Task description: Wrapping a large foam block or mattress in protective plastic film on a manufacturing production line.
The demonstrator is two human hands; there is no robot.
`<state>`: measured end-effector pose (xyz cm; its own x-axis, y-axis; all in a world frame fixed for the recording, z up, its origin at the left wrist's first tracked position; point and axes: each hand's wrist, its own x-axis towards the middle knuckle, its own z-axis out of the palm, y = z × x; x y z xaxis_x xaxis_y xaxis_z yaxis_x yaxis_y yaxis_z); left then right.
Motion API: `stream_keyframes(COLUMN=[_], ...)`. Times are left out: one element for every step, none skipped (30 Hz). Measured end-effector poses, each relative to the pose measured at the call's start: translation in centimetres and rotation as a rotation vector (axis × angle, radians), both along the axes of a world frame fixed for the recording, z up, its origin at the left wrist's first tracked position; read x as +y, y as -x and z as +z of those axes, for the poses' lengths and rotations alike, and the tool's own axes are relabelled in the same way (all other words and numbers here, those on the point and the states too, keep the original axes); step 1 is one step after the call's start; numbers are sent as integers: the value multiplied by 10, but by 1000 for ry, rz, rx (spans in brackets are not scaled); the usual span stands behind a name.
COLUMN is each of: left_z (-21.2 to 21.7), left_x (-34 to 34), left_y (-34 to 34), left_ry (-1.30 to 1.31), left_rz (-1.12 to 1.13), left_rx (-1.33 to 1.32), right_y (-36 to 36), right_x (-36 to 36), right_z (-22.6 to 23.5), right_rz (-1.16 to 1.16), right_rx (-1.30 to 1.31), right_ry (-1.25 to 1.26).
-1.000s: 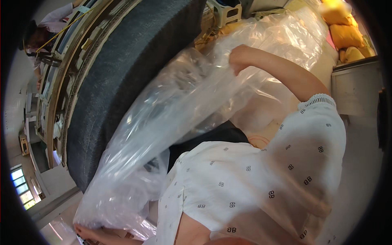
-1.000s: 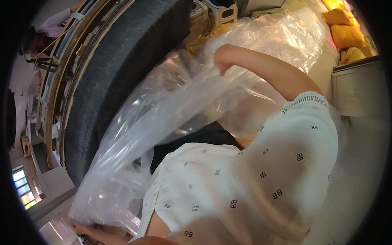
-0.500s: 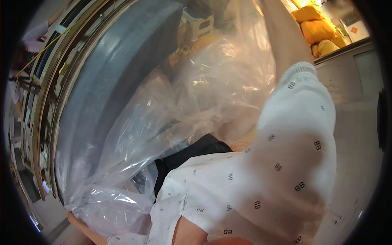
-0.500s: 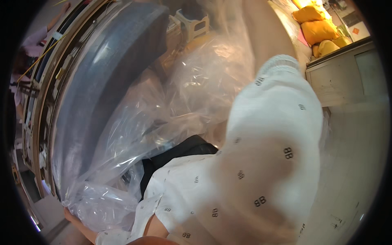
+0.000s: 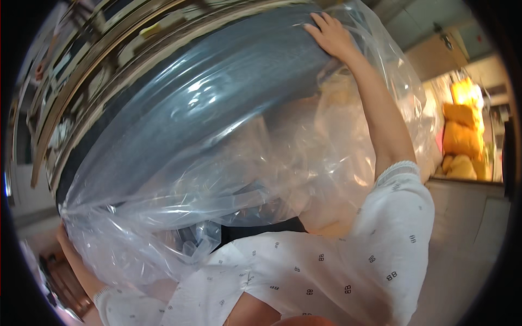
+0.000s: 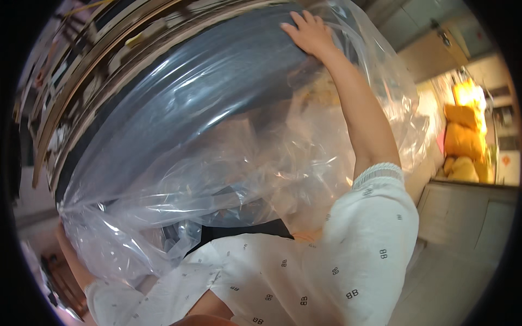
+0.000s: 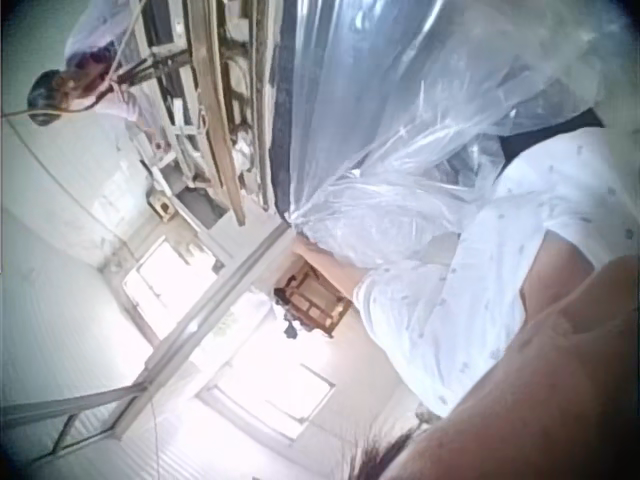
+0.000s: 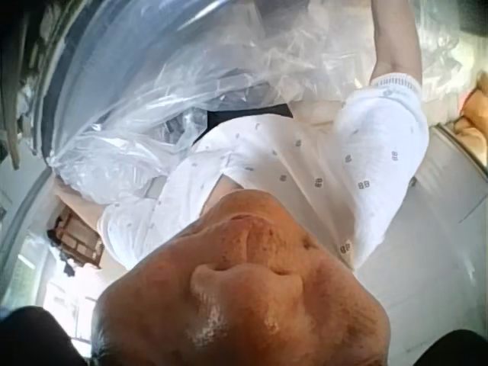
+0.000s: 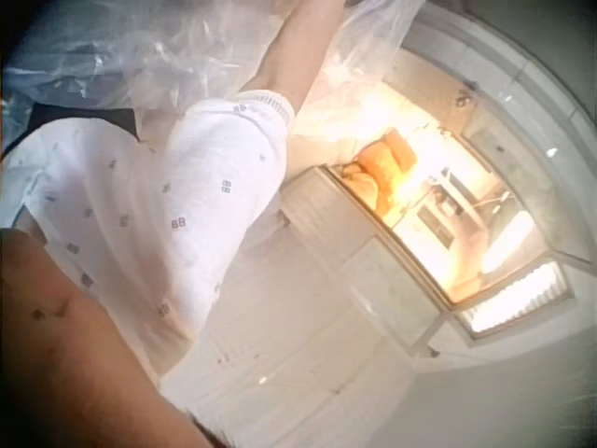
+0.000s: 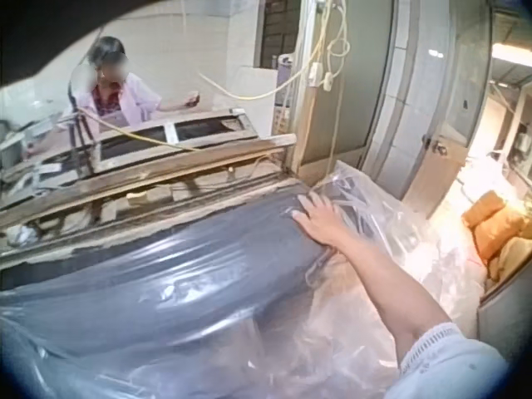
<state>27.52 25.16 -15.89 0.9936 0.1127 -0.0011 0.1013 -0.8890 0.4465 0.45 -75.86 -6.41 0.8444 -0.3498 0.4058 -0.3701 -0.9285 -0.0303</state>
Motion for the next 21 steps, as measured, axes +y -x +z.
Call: stream_keyframes(left_z=[53,66,33,77,56,40,53,17,21,28,35,38,42,43,42,59,54,53,62,50,32], left_x=[52,68,35,96,83,47,42,-30,-58,-71,-81,-87,-84,-63,-39,-9,7,17,24,-7,-60], left_y=[11,26,10,69,76,41,56,53,57,54,51,51,52,54,53,53,48,46,41,27,17], left_ry=[-72,-117,-122,-205,448,455,524,118,-36,-78,-152,-159,-167,-180,-156,-154,-152,-93,-30,13,56], left_rz=[78,128,149,205,269,291,226,392,482,513,546,579,609,630,689,744,734,722,710,676,669], left_rx=[-15,-5,24,22,-203,-226,-535,-389,-423,-486,-531,-505,-481,-471,-559,-664,-656,-701,-759,-750,-701], right_y=[-23,-34,-34,-38,-46,-32,-53,-48,-36,-33,-34,-24,-5,17,46,61,84,112,137,152,157], right_x=[-4,-15,-32,-51,-47,-138,-130,-63,-24,-23,11,59,113,163,210,245,282,323,357,383,395], right_z=[-27,-37,-33,-44,-40,-39,-52,-26,6,28,36,46,54,62,58,44,38,15,-9,-42,-70], right_rz=[119,176,205,105,23,288,115,-342,-294,106,342,376,391,587,655,887,824,752,876,937,971], right_rx=[-154,-150,-116,-40,33,99,153,340,211,-46,-173,-71,41,277,535,867,1106,1091,812,468,347], right_ry=[73,-128,-287,-325,-487,-155,-257,17,488,431,110,-333,-776,-1196,-1572,-1662,-1672,-1676,-1425,-975,-920])
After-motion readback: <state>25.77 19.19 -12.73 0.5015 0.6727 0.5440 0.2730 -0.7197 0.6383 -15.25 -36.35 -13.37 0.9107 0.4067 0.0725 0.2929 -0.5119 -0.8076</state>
